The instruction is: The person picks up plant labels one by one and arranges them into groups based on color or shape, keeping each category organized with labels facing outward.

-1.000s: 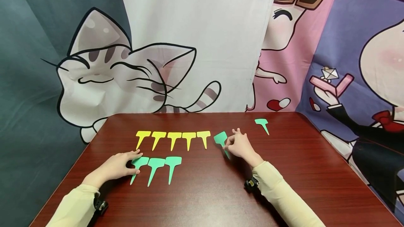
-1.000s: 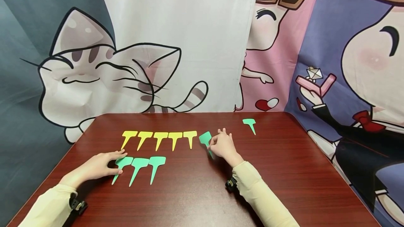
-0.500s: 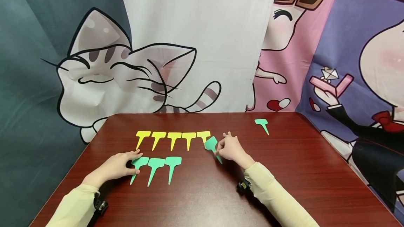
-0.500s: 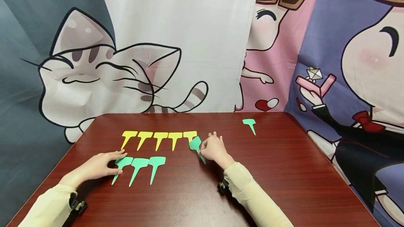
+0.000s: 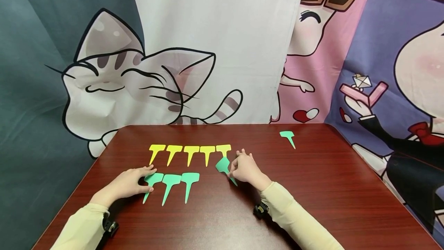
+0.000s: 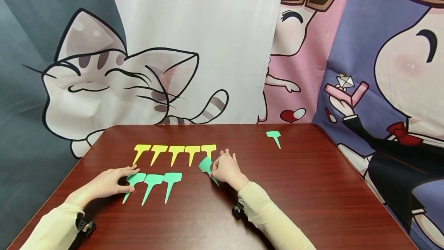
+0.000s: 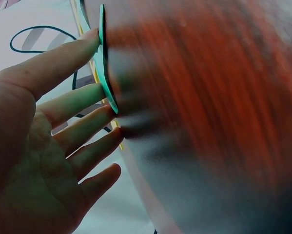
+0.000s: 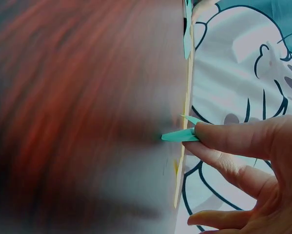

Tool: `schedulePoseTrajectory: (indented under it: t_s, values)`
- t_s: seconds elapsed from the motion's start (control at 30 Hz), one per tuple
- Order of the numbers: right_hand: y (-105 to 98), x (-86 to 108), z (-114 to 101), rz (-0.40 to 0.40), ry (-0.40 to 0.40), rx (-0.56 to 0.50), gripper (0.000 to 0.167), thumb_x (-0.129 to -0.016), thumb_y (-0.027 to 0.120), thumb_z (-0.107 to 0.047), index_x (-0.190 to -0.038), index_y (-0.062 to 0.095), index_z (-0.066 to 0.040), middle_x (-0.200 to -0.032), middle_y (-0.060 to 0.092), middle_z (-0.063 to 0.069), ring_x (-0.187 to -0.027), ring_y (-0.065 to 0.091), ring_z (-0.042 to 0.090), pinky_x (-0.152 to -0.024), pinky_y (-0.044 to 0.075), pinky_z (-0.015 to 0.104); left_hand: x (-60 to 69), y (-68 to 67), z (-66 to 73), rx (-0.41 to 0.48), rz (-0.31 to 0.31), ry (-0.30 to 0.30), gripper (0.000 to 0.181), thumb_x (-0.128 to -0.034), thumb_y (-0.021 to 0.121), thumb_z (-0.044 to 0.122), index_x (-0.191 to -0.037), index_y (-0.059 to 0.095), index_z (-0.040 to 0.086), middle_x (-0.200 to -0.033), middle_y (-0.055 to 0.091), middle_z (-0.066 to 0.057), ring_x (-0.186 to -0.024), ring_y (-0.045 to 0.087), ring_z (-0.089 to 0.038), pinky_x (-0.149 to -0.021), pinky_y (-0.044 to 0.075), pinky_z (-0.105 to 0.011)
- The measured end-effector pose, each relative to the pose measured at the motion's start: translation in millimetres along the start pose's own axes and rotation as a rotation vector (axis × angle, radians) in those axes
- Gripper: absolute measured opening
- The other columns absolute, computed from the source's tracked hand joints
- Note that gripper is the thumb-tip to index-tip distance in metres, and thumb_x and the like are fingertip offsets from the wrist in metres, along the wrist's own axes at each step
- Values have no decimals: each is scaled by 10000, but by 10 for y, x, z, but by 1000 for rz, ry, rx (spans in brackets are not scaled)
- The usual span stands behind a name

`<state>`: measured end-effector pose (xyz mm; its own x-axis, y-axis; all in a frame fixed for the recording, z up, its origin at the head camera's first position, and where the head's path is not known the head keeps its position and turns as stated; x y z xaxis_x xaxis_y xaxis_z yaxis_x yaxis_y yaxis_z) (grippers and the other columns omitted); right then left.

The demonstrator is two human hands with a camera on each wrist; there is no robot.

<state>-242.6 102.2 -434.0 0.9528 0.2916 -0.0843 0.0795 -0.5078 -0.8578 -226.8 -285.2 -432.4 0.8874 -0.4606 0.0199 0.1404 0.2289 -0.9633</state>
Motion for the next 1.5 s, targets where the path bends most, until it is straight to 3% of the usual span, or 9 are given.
schedulePoseTrajectory:
  t_s: [0.47,0.93,1.13,1.5]
  values:
    - [81,29,-211,43,-24,58,388,-690,781,-117,-416,513,-172,-1323,531,276,-1367,329,444,-1105,186,628,-8,20,-17,-5,-2,-1,680,-778,733,428,-1328,564,65,-1384,515,-183,-1246,473,-448,-938,408,-599]
    - [201,4,-388,10,59,235,327,-730,701,-143,-438,561,-189,-1347,536,216,-1385,343,363,-1127,173,600,-3,8,-5,-3,-1,2,673,-783,732,416,-1327,564,58,-1383,514,-188,-1252,469,-444,-937,410,-598]
    - [246,-6,-469,0,80,254,308,-734,666,-135,-451,552,-179,-1335,537,240,-1379,331,408,-1113,116,647,-6,2,-10,-1,-3,-5,676,-780,733,424,-1326,566,64,-1382,517,-184,-1252,469,-444,-935,409,-601]
    - [337,-19,-595,8,114,311,302,-717,658,-153,-463,496,-151,-1291,581,197,-1364,364,400,-1107,156,640,-4,10,-17,3,-5,2,676,-779,732,431,-1325,568,68,-1382,520,-176,-1253,476,-428,-936,420,-586]
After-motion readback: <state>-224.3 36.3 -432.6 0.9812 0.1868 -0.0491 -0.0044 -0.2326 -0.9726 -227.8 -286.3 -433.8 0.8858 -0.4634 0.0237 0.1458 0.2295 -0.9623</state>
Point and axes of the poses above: each hand's wrist, its own x-axis away from the middle knuckle, its own y-axis out of the palm, z = x × y, the point moved 1 cm from there along -x, towards the middle knuckle
